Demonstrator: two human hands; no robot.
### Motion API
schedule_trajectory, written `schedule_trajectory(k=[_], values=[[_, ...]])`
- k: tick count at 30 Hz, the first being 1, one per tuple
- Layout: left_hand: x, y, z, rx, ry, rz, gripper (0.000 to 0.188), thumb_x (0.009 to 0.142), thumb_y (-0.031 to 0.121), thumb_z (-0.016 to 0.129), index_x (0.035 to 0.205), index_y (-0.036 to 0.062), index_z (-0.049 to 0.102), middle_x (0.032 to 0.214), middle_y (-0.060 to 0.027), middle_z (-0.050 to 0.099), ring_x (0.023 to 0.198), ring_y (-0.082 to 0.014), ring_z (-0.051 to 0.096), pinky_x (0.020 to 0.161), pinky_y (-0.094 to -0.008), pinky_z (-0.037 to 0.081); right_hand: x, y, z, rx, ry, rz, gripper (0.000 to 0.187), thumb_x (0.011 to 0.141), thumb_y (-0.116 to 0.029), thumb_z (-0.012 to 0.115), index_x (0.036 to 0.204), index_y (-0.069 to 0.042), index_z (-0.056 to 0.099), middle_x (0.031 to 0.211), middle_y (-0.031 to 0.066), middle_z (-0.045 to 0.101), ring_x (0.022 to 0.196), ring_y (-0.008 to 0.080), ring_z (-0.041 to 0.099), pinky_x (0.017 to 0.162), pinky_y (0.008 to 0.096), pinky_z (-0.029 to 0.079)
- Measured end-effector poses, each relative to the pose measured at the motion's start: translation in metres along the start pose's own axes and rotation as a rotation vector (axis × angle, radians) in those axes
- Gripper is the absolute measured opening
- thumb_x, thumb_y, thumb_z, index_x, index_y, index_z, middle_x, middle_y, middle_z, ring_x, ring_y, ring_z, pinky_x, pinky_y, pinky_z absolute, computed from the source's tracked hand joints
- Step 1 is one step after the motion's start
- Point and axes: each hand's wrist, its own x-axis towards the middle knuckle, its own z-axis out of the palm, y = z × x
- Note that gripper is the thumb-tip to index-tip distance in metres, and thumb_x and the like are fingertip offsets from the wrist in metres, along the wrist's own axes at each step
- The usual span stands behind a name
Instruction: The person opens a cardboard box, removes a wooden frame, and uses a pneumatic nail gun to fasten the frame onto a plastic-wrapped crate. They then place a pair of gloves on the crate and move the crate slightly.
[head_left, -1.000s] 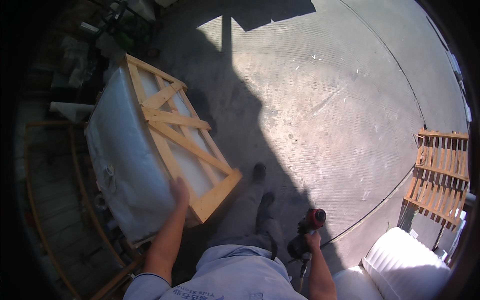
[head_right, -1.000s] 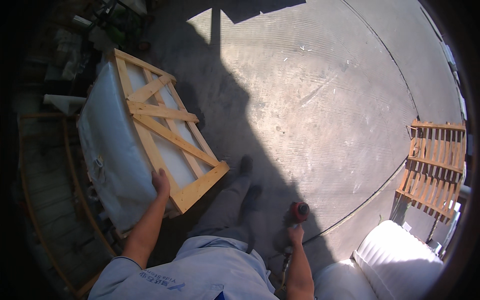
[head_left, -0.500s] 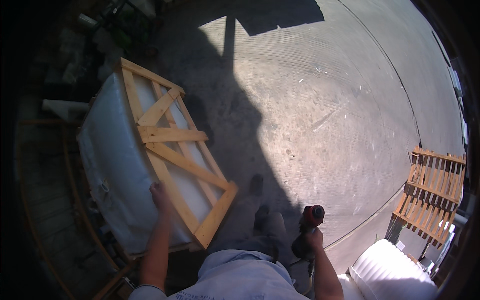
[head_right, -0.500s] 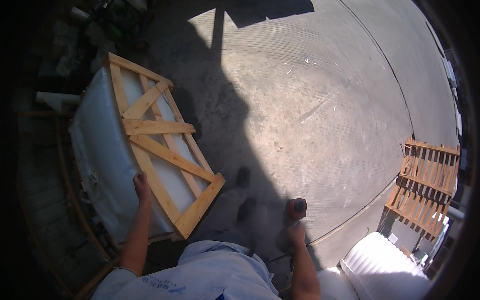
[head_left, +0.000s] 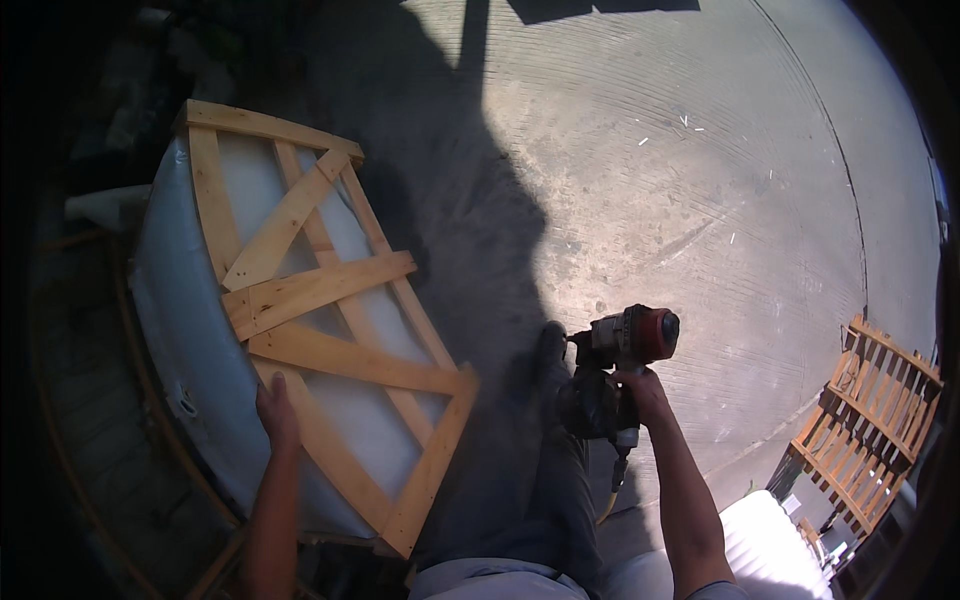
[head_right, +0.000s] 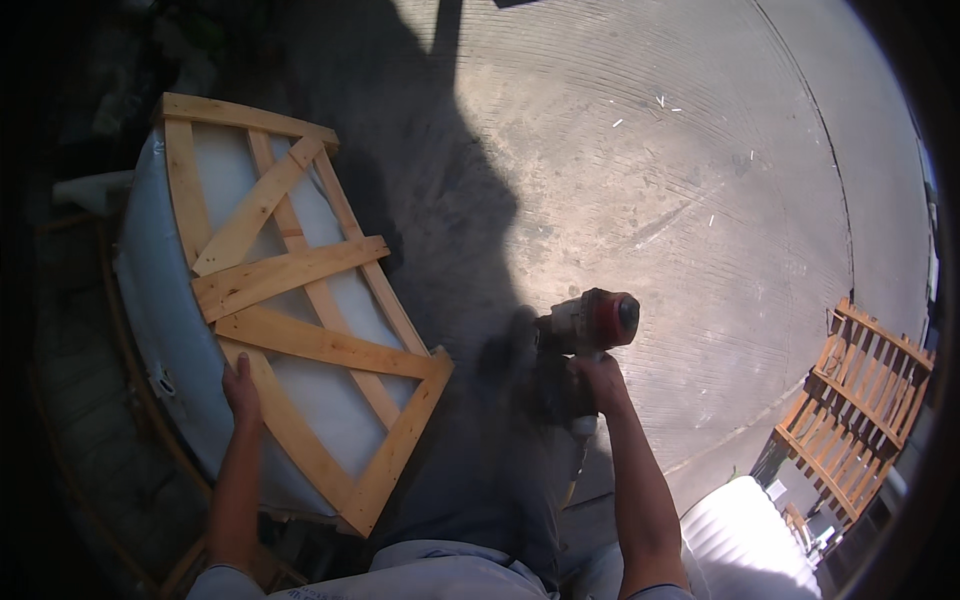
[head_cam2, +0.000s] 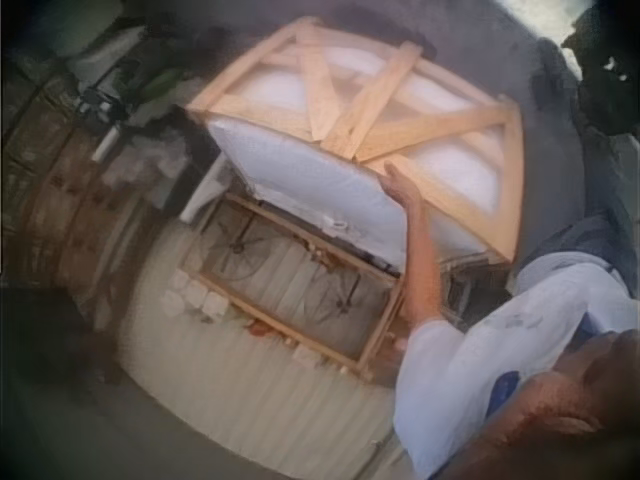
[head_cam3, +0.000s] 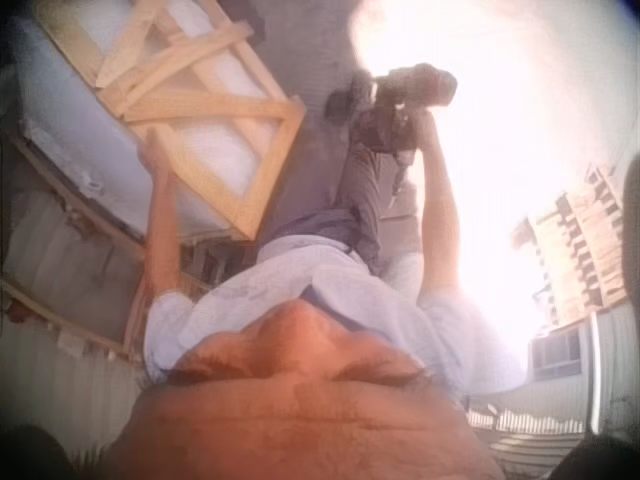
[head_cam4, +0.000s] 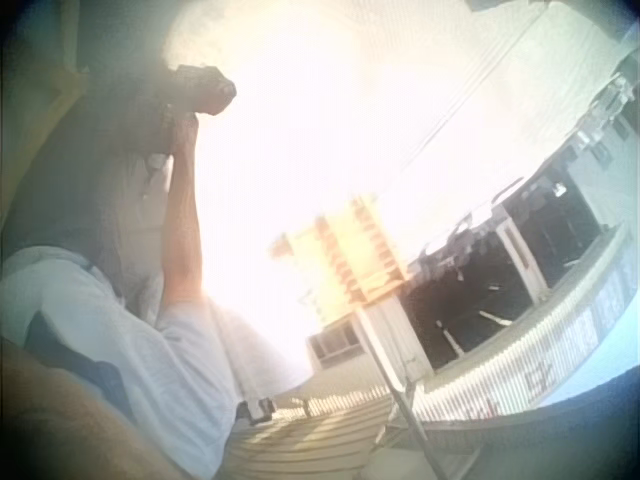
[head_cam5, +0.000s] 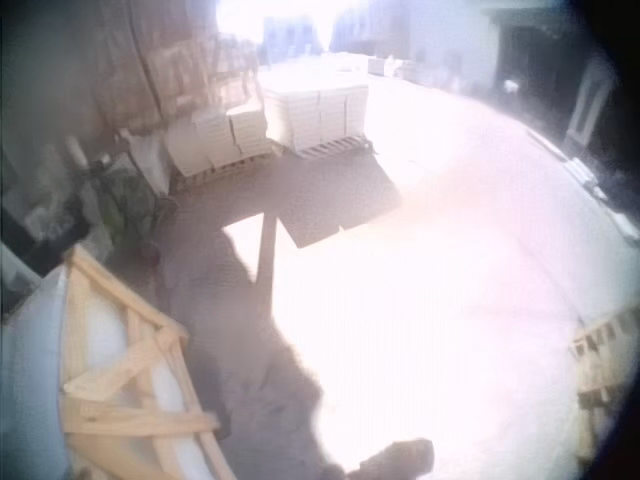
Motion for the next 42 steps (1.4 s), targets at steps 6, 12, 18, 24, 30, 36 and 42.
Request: schedule_trajectory(k=[6,12,18,24,30,36,42], values=[[-0.007,0.009,-0.005,-0.041,0.016,-0.031,0.048,0.101,0.029,0.054,0.132,-0.0066,0.048,0.116,-0.015,0.062,0.098,-0.0226,0.06,0.089,-0.0346,0.048,0.166,-0.066,0.097,0.105,-0.195,0.101,0.02,0.077,-0.013,0.074,0.088,0.0,0.064,0.068,0.0046,0.06,0.057,0.0132,0.059,0.051,0.0273,0.046],[-0.01,0.006,-0.006,0.044,0.151,-0.086,0.052,0.1,0.03,0.054,0.138,-0.0054,0.043,0.122,-0.0159,0.059,0.102,-0.0235,0.059,0.091,-0.0347,0.048,0.305,-0.074,0.206,0.28,-0.45,0.164,0.014,0.081,-0.014,0.069,0.084,0.0,0.065,0.064,0.0041,0.06,0.055,0.0143,0.058,0.052,0.0277,0.047],[-0.011,-0.026,-0.04,0.02,0.266,-0.257,0.049,0.1,0.033,0.054,0.132,-0.0036,0.047,0.12,-0.0151,0.058,0.103,-0.0226,0.058,0.091,-0.0357,0.047,0.382,-0.053,0.294,0.352,-0.5,0.279,0.015,0.081,-0.012,0.067,0.087,0.002,0.067,0.065,0.0049,0.061,0.055,0.0153,0.058,0.052,0.0285,0.048],[-0.024,-0.053,-0.087,0.475,0.121,-0.174,0.044,0.099,0.034,0.054,0.125,-0.0023,0.053,0.118,-0.0143,0.059,0.103,-0.0242,0.057,0.09,-0.0392,0.046,0.434,-0.018,0.369,0.294,-0.49,0.285,0.012,0.079,-0.008,0.067,0.085,0.002,0.066,0.067,0.0074,0.061,0.055,0.0165,0.059,0.054,0.0305,0.051],[-0.043,-0.067,-0.131,1.378,-0.127,0.251,0.042,0.096,0.033,0.053,0.126,0.0023,0.057,0.126,-0.0137,0.057,0.111,-0.0318,0.055,0.093,-0.0492,0.043,0.451,0.003,0.418,0.339,-0.429,0.37,0.012,0.08,-0.005,0.063,0.088,0.003,0.062,0.071,0.009,0.062,0.056,0.0174,0.06,0.052,0.0318,0.051],[-0.049,-0.077,-0.146,1.738,-0.21,0.461,0.042,0.095,0.031,0.053,0.126,0.0055,0.059,0.131,-0.0131,0.057,0.117,-0.0366,0.053,0.096,-0.0551,0.041,0.421,-0.006,0.385,0.308,-0.494,0.228,0.01,0.08,-0.005,0.061,0.087,0.003,0.06,0.071,0.0087,0.061,0.055,0.0174,0.059,0.051,0.0335,0.05],[-0.046,-0.062,-0.123,1.699,-0.201,0.484,0.041,0.095,0.03,0.052,0.127,0.0058,0.059,0.13,-0.0126,0.058,0.116,-0.0358,0.054,0.098,-0.0528,0.041,0.445,-0.004,0.421,0.275,-0.475,0.288,0.013,0.079,-0.005,0.061,0.089,0.003,0.06,0.071,0.0094,0.061,0.056,0.0176,0.059,0.052,0.0341,0.051]])
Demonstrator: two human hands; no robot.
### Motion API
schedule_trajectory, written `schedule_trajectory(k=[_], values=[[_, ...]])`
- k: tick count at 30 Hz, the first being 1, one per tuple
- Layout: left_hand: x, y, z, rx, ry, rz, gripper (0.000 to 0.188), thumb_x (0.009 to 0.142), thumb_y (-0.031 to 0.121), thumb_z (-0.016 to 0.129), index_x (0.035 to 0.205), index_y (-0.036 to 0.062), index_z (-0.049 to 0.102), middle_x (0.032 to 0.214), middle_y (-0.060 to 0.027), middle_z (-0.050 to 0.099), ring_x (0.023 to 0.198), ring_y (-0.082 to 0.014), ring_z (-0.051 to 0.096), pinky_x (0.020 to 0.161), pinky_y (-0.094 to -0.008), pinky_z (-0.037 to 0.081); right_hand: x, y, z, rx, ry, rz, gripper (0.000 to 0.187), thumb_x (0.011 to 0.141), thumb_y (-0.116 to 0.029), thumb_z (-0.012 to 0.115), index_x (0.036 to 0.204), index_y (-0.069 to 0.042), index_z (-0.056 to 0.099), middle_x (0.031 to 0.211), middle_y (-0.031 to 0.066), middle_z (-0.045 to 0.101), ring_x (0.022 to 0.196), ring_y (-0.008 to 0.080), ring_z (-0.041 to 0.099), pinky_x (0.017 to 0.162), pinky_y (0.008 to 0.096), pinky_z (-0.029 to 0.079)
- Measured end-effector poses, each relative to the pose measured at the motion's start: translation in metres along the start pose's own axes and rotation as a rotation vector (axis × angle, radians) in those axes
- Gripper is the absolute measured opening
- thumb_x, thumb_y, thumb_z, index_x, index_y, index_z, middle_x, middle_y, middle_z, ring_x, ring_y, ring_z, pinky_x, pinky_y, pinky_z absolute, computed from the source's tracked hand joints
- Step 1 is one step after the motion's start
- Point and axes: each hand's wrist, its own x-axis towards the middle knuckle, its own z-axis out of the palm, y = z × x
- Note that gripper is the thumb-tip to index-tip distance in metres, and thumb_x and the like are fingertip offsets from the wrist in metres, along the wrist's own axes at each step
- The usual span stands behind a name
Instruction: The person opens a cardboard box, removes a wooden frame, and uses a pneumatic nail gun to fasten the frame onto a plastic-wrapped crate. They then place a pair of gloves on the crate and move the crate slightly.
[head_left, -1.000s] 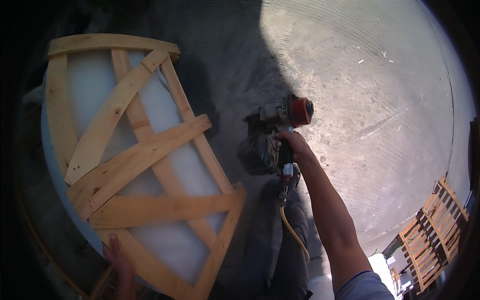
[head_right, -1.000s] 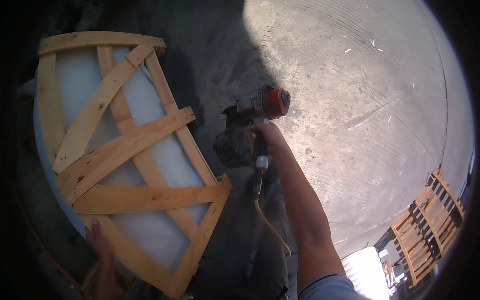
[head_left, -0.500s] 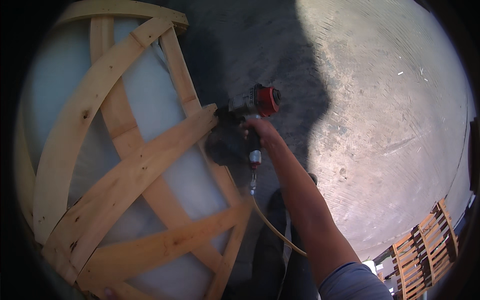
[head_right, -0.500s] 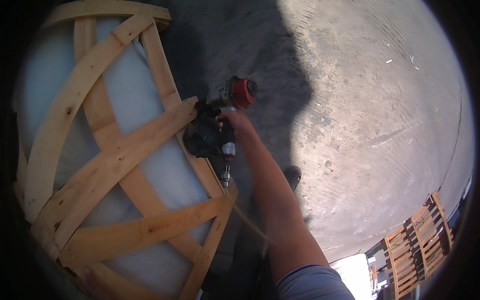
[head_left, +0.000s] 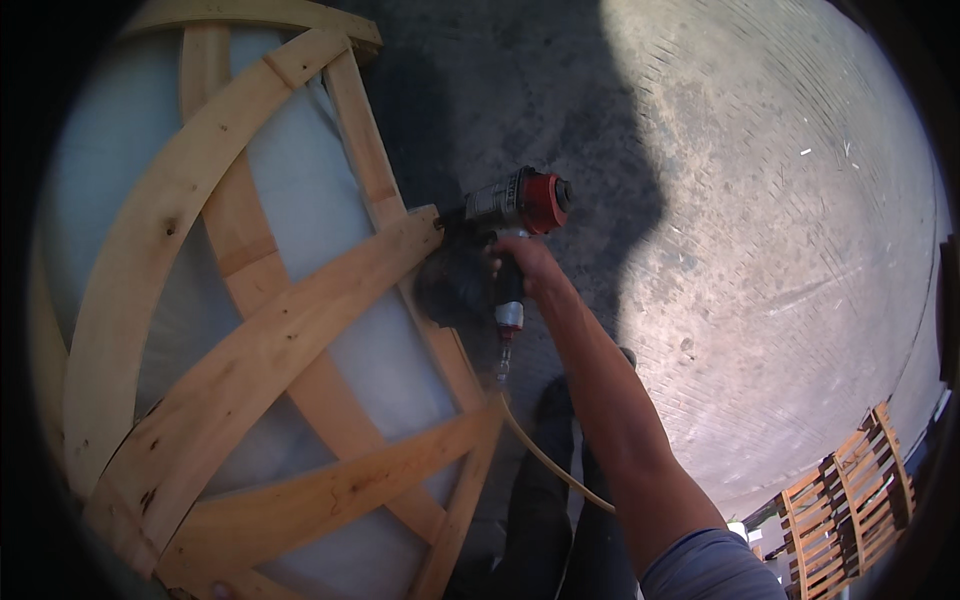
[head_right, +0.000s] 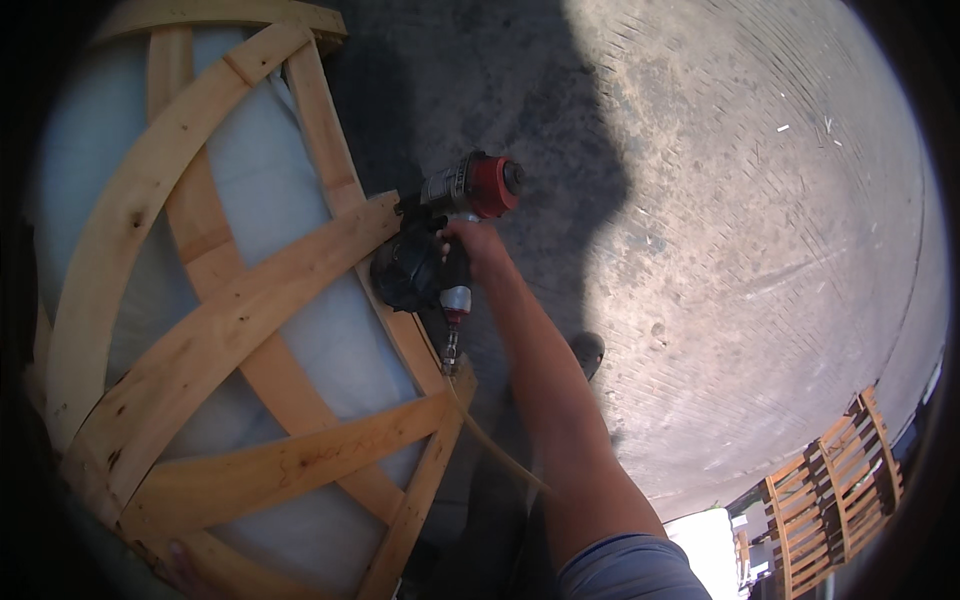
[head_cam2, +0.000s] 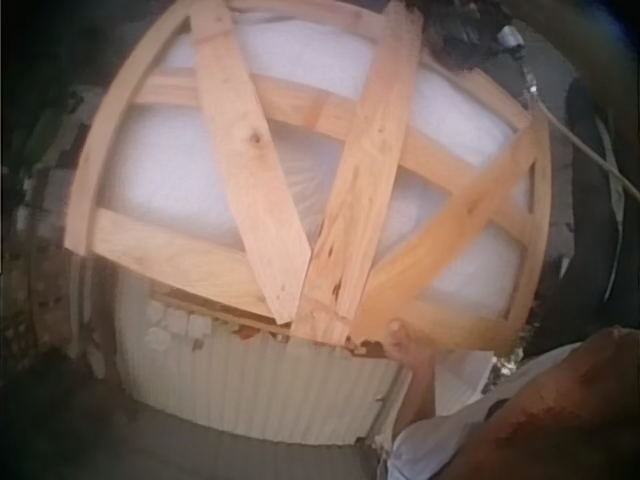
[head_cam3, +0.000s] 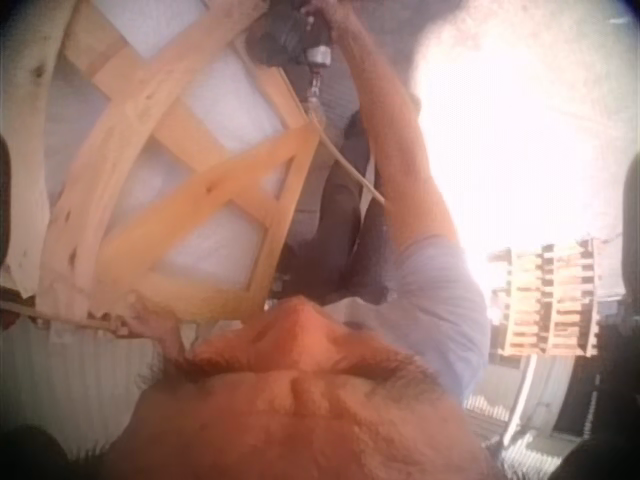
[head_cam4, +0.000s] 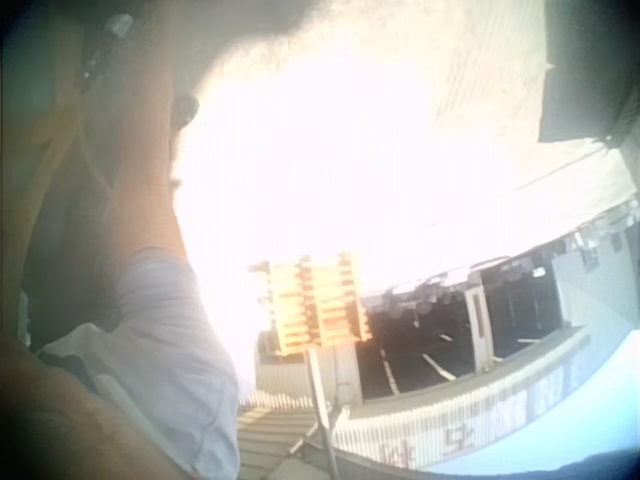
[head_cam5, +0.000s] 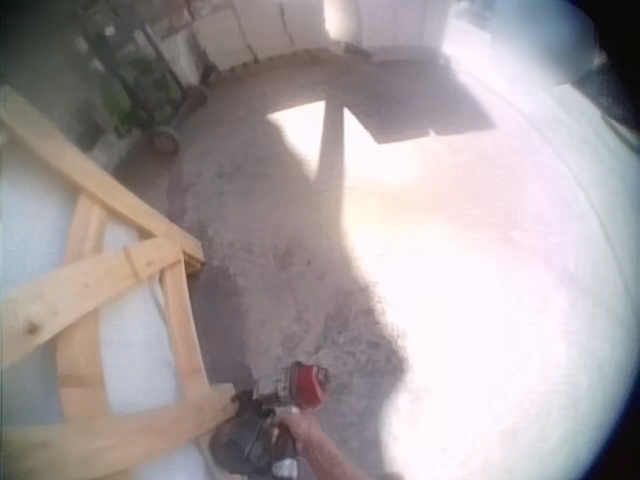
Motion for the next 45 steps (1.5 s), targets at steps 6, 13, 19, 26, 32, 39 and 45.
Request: schedule_trajectory(k=[6,13,19,26,32,39,45], values=[[0.006,0.009,-0.016,-0.003,0.017,0.014,0.04,0.096,0.028,0.051,0.128,0.0061,0.059,0.128,-0.0122,0.059,0.116,-0.0351,0.054,0.1,-0.0504,0.042,-0.025,-0.02,-0.015,0.0,0.029,-0.103,0.014,0.078,-0.003,0.062,0.091,0.004,0.06,0.071,0.01,0.061,0.055,0.0185,0.059,0.053,0.0331,0.052],[-0.007,-0.008,0.013,0.011,-0.029,0.087,0.038,0.096,0.027,0.051,0.128,0.0073,0.059,0.127,-0.0117,0.061,0.112,-0.0314,0.058,0.093,-0.0494,0.047,-0.021,0.002,-0.011,0.035,-0.103,0.009,0.012,0.078,-0.007,0.063,0.086,0.002,0.063,0.066,0.0086,0.06,0.055,0.0187,0.059,0.054,0.0332,0.052],[0.02,0.015,-0.03,-0.155,-0.062,0.045,0.039,0.099,0.028,0.052,0.128,0.0031,0.055,0.12,-0.0135,0.061,0.104,-0.0264,0.061,0.087,-0.0438,0.051,-0.017,0.005,-0.018,0.12,0.028,-0.018,0.011,0.077,-0.007,0.064,0.084,0.001,0.062,0.067,0.0085,0.061,0.057,0.0199,0.06,0.055,0.0333,0.052],[0.079,0.092,-0.093,-1.755,0.273,-0.626,0.046,0.1,0.028,0.055,0.134,-0.0026,0.047,0.116,-0.016,0.059,0.1,-0.0232,0.058,0.089,-0.0364,0.047,-0.115,0.008,-0.119,-0.217,0.363,-0.069,0.009,0.076,-0.007,0.067,0.081,0.0,0.063,0.067,0.0072,0.06,0.056,0.0181,0.06,0.054,0.0313,0.05],[0.09,0.081,-0.081,-1.807,0.159,-0.662,0.048,0.099,0.024,0.053,0.135,-0.0069,0.042,0.119,-0.0157,0.058,0.103,-0.022,0.058,0.09,-0.0354,0.048,-0.237,0.006,-0.212,-0.944,0.736,-0.069,0.026,0.069,-0.021,0.07,0.078,0.003,0.066,0.072,0.0136,0.067,0.064,0.0244,0.066,0.061,0.0376,0.052],[0.095,0.082,-0.074,-1.732,0.181,-0.565,0.037,0.097,0.015,0.054,0.123,-0.0107,0.049,0.111,-0.0155,0.062,0.097,-0.0225,0.06,0.087,-0.0349,0.048,-0.399,0.031,-0.258,-1.407,0.898,0.036,0.034,0.073,-0.029,0.07,0.086,0.002,0.07,0.088,0.0229,0.071,0.085,0.0354,0.071,0.075,0.044,0.056],[0.093,0.081,-0.092,-1.656,0.176,-0.519,0.034,0.096,0.018,0.056,0.113,-0.0109,0.054,0.103,-0.0242,0.065,0.093,-0.0333,0.064,0.083,-0.0405,0.049,-0.499,0.078,-0.304,-1.613,0.745,0.158,0.046,0.077,-0.042,0.07,0.089,0.002,0.071,0.089,0.0236,0.071,0.09,0.0372,0.07,0.077,0.0446,0.056]])
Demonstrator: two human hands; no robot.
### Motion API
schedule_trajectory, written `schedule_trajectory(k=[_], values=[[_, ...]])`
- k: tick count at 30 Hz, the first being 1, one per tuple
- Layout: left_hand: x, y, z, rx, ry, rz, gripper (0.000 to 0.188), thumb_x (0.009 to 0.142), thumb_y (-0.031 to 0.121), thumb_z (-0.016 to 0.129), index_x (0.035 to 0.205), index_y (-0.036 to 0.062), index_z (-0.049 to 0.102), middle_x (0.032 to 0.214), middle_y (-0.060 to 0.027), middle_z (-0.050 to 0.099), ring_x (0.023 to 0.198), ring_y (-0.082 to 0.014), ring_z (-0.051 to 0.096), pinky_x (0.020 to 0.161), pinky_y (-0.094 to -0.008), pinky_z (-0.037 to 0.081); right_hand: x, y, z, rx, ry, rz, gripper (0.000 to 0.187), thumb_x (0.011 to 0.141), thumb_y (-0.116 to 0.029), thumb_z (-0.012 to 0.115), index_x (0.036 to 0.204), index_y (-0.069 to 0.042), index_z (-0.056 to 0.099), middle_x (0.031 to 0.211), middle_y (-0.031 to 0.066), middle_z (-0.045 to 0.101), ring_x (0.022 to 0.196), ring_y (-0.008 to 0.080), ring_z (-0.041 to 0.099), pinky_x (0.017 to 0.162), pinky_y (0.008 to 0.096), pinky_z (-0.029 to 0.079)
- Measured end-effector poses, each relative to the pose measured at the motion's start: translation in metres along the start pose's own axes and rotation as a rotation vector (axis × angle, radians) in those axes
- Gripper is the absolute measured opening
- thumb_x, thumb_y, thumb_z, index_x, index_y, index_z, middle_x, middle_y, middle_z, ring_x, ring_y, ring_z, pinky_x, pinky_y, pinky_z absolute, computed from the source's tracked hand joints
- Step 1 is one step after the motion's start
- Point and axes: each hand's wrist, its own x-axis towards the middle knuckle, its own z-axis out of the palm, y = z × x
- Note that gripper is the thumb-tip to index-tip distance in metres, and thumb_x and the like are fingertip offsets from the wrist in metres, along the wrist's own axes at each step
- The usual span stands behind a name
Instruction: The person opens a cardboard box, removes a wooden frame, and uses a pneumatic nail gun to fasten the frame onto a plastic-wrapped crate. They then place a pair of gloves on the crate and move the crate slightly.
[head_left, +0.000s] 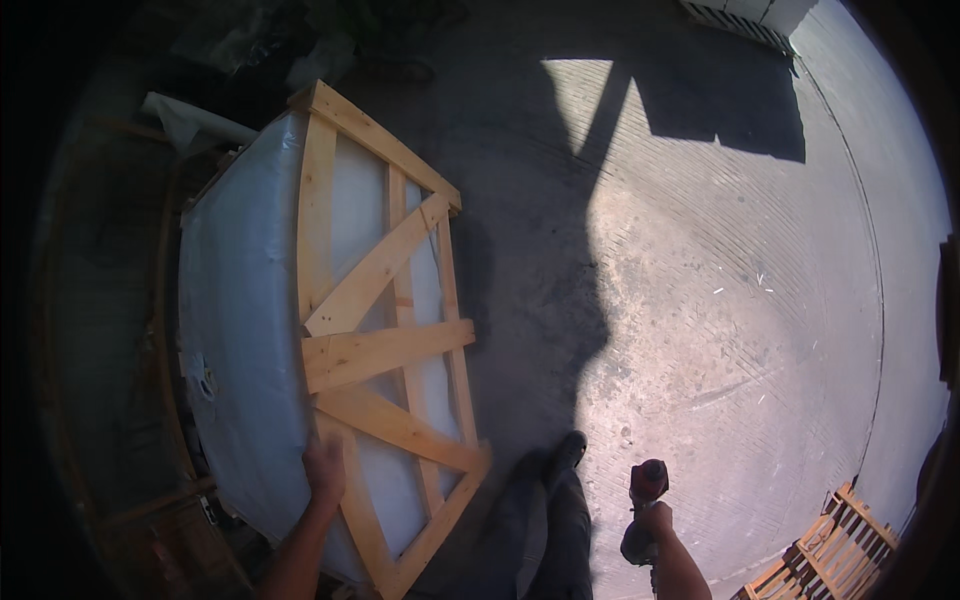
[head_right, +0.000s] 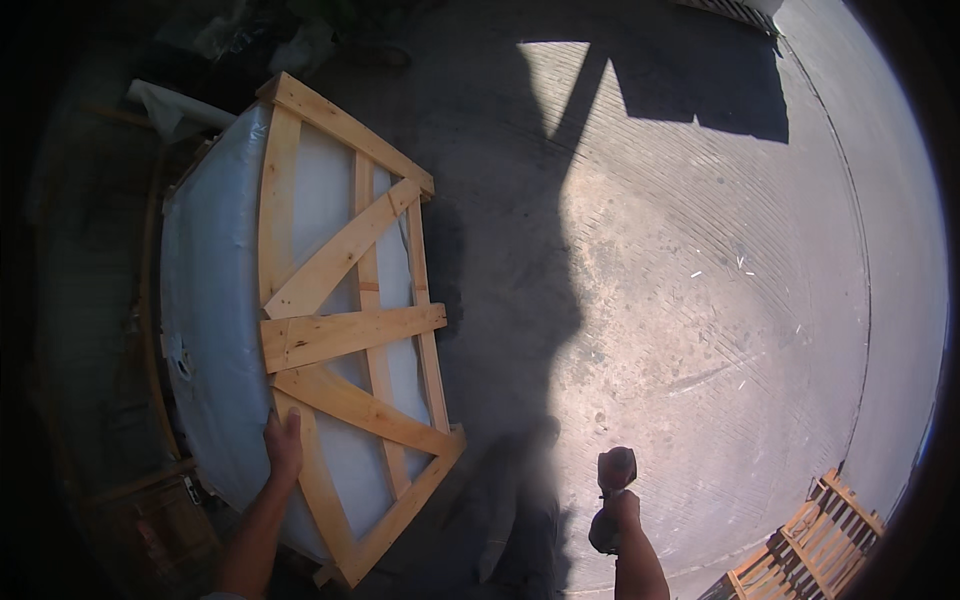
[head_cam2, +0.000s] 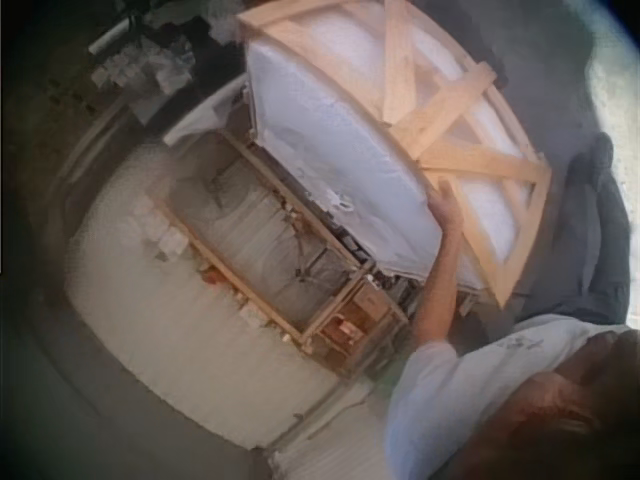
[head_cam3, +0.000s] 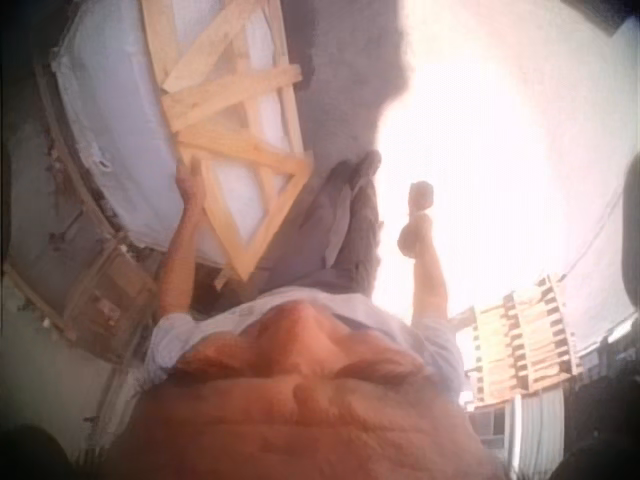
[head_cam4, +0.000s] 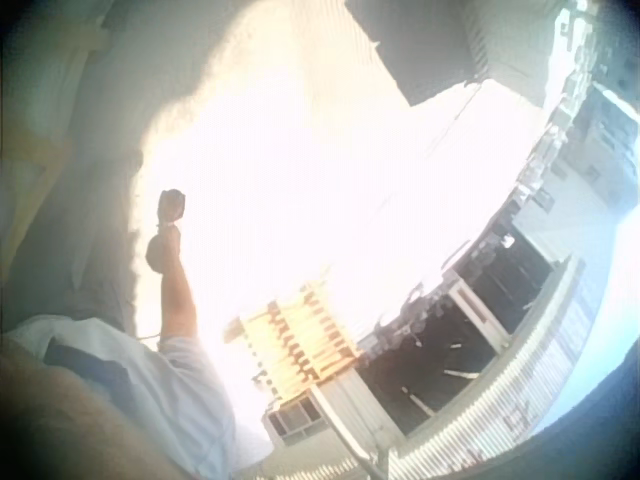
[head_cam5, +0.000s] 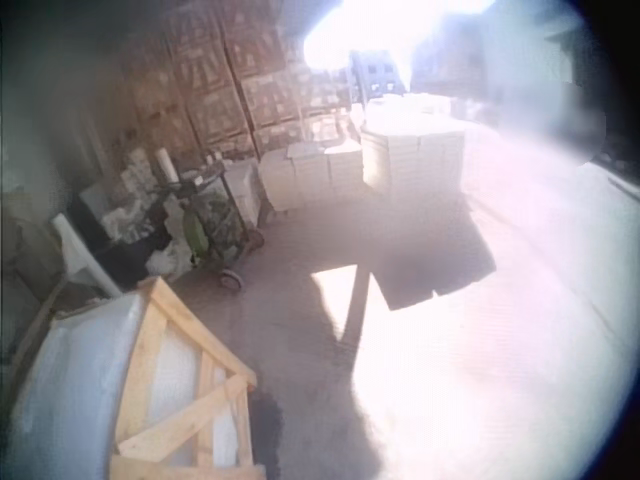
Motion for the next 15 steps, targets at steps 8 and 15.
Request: schedule_trajectory(k=[8,15], values=[[0.006,-0.007,0.002,0.186,0.071,0.095,0.036,0.092,0.03,0.062,0.095,-0.0057,0.057,0.084,-0.028,0.065,0.083,-0.0465,0.064,0.071,-0.0491,0.051,-0.056,-0.011,-0.011,0.111,-0.128,-0.178,0.042,0.079,-0.038,0.067,0.088,0.004,0.069,0.078,0.0203,0.069,0.077,0.0345,0.07,0.068,0.0428,0.055],[0.001,-0.003,0.0,0.12,0.144,0.12,0.038,0.092,0.035,0.055,0.092,-0.0033,0.054,0.078,-0.0265,0.065,0.079,-0.0443,0.065,0.071,-0.0527,0.053,-0.171,-0.144,-0.097,0.418,-0.28,-0.427,0.041,0.078,-0.035,0.067,0.088,0.004,0.068,0.075,0.0186,0.068,0.073,0.0322,0.069,0.065,0.0412,0.055]])
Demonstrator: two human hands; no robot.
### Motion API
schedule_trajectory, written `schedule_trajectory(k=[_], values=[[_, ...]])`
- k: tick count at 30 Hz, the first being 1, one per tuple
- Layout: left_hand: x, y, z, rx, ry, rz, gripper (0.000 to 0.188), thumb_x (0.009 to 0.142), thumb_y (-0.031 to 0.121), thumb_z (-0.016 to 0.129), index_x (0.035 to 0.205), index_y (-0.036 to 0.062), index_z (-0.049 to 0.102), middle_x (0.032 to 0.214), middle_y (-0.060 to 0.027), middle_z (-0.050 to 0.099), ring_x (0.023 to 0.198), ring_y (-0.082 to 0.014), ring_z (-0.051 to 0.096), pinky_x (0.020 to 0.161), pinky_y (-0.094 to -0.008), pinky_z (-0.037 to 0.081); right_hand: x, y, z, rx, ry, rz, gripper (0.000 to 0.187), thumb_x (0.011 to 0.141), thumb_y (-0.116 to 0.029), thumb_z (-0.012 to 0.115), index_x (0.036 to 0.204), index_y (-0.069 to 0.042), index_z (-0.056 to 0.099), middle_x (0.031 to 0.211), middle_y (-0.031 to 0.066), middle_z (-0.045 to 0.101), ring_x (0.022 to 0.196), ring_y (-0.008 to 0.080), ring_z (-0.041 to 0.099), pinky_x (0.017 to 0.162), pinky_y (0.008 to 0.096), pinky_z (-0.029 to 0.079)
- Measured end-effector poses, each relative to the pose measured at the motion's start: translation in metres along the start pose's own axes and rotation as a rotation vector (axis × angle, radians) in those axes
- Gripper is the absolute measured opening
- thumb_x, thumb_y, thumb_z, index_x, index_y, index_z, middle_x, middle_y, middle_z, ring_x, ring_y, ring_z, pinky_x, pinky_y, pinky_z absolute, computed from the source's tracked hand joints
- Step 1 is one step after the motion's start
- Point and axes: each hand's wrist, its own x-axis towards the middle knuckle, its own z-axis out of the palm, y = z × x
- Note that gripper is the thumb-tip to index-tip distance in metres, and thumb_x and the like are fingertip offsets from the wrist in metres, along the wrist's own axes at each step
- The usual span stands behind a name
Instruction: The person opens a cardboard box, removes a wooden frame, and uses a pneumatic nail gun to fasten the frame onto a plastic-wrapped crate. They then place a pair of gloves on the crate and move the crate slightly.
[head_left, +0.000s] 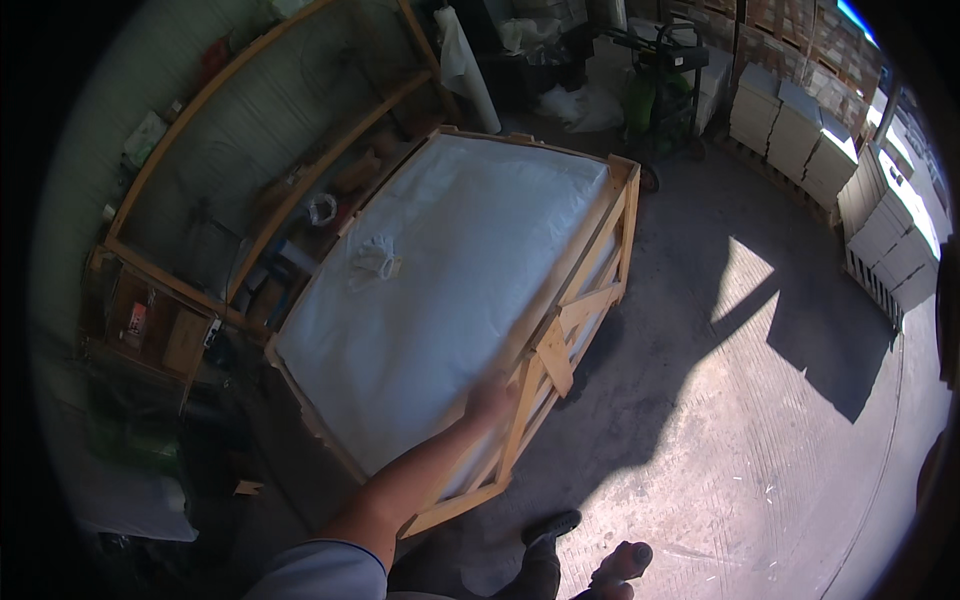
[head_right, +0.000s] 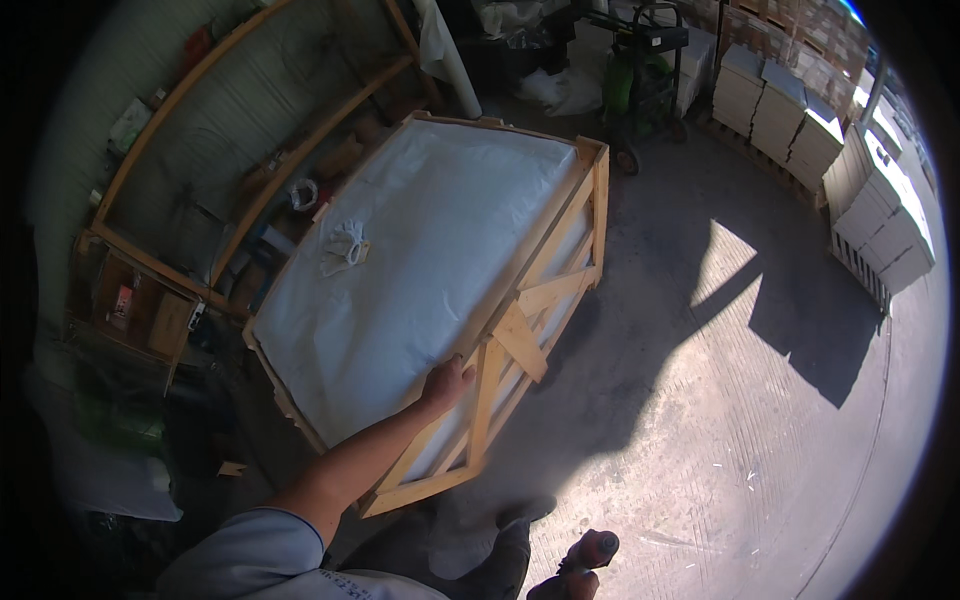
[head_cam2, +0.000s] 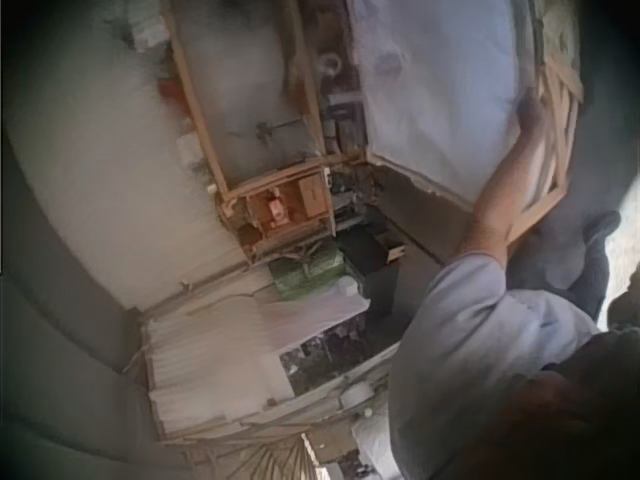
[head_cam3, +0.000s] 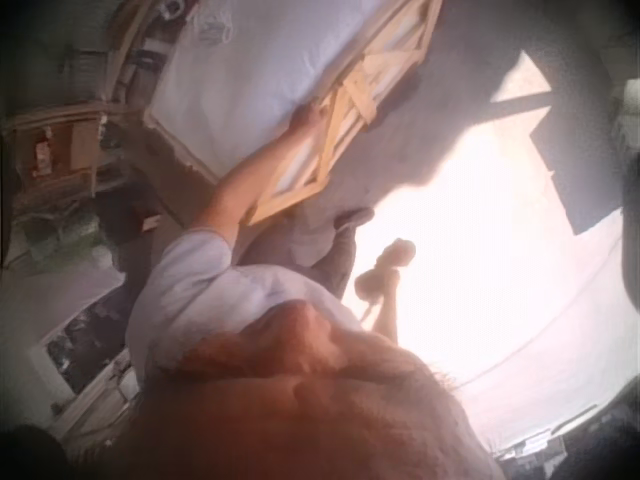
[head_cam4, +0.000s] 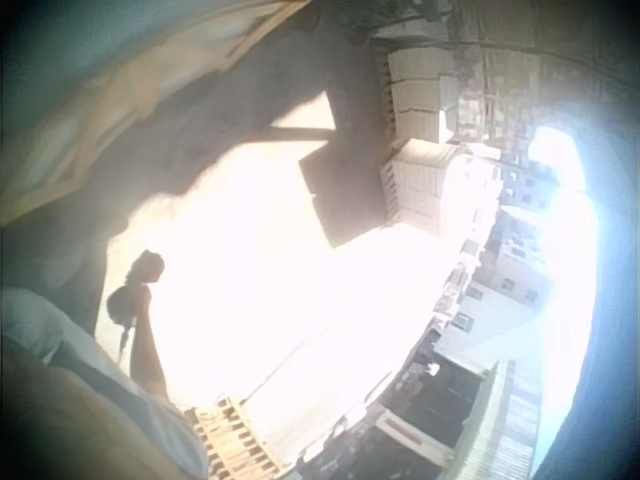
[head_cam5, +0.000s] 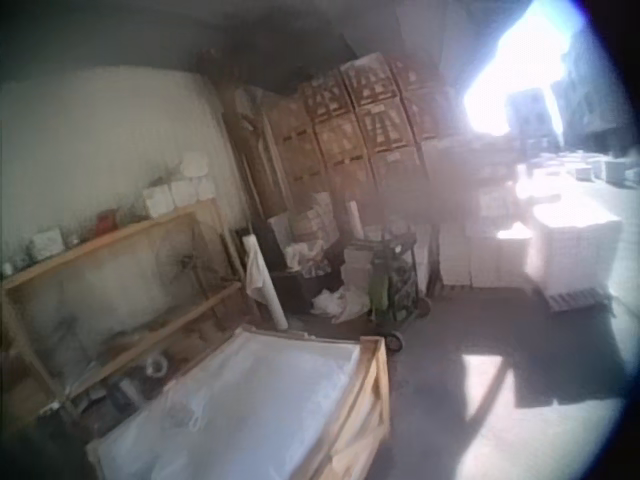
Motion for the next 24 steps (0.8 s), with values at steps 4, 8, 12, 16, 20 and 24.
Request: schedule_trajectory(k=[4,8,12,16,20,24], values=[[-0.002,-0.002,0.003,-0.048,-0.04,-0.022,0.034,0.092,0.033,0.055,0.095,-0.0009,0.055,0.082,-0.0225,0.066,0.076,-0.042,0.066,0.072,-0.0513,0.053,-0.075,-0.09,0.01,0.122,-0.035,-0.127,0.04,0.077,-0.034,0.066,0.088,0.004,0.067,0.074,0.0176,0.067,0.07,0.0309,0.068,0.063,0.0403,0.054],[-0.03,0.006,-0.033,-0.039,0.047,0.132,0.04,0.094,0.034,0.055,0.111,-0.0022,0.055,0.092,-0.0215,0.066,0.082,-0.0369,0.067,0.073,-0.0462,0.055,-0.162,-0.156,0.042,0.164,0.025,-0.243,0.039,0.077,-0.033,0.066,0.089,0.004,0.067,0.072,0.0166,0.067,0.068,0.0296,0.068,0.062,0.0394,0.054],[-0.097,-0.038,-0.125,-0.442,0.221,0.494,0.042,0.096,0.031,0.057,0.122,-0.0018,0.054,0.102,-0.0197,0.066,0.091,-0.0336,0.067,0.078,-0.0425,0.055,-0.242,-0.202,0.105,0.173,0.104,-0.336,0.038,0.076,-0.031,0.066,0.089,0.005,0.066,0.071,0.0156,0.066,0.065,0.0283,0.067,0.06,0.0385,0.054],[-0.192,-0.179,-0.183,-0.831,-0.017,0.266,0.028,0.098,0.025,0.058,0.116,0.0036,0.061,0.099,-0.0149,0.069,0.085,-0.0234,0.069,0.076,-0.0351,0.055,-0.293,-0.238,0.18,0.125,0.154,-0.417,0.037,0.076,-0.03,0.066,0.089,0.005,0.066,0.069,0.0145,0.065,0.063,0.027,0.067,0.058,0.0376,0.054],[-0.307,-0.379,-0.173,-0.962,-0.152,-0.291,0.024,0.101,0.025,0.053,0.094,0.0035,0.062,0.068,-0.0018,0.057,0.064,-0.0127,0.058,0.063,-0.0302,0.05,-0.292,-0.277,0.26,0.012,0.224,-0.438,0.024,0.083,-0.018,0.061,0.09,0.004,0.065,0.061,0.0074,0.061,0.045,0.019,0.059,0.044,0.0307,0.05],[-0.453,-0.549,-0.158,-1.014,-0.062,-1.143,0.039,0.099,0.029,0.046,0.068,0.0068,0.05,0.057,-0.0074,0.047,0.043,-0.017,0.042,0.04,-0.035,0.029,-0.281,-0.315,0.332,-0.355,0.289,-0.569,0.015,0.08,-0.009,0.061,0.089,0.002,0.062,0.061,0.0092,0.061,0.046,0.0177,0.06,0.046,0.0312,0.051]])
